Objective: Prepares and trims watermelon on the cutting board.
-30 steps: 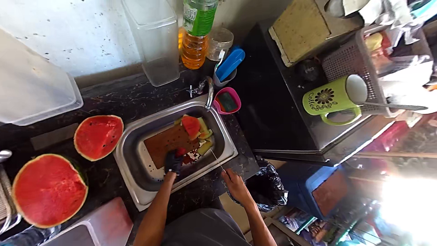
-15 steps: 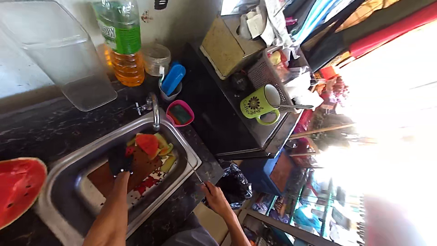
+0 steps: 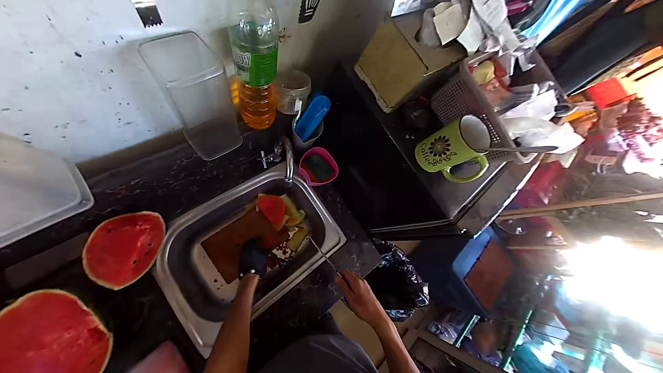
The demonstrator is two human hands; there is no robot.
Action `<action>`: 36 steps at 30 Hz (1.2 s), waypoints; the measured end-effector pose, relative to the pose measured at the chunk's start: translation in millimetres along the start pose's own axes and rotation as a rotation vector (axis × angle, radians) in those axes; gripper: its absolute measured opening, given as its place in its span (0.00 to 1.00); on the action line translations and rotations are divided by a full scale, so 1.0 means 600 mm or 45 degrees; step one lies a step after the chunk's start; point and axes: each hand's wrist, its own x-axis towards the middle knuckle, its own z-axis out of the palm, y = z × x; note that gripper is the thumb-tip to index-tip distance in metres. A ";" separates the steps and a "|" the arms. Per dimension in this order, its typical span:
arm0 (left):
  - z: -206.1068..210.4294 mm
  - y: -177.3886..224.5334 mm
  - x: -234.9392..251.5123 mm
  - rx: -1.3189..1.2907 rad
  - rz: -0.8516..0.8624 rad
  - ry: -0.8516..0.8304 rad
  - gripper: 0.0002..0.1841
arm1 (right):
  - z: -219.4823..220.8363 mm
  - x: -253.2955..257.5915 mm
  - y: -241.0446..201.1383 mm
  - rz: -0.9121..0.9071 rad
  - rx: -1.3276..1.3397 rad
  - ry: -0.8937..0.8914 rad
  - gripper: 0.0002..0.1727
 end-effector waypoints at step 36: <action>-0.234 0.083 -0.259 -2.093 -0.309 -0.141 0.12 | 0.038 0.027 -0.126 -0.591 0.402 -0.553 0.25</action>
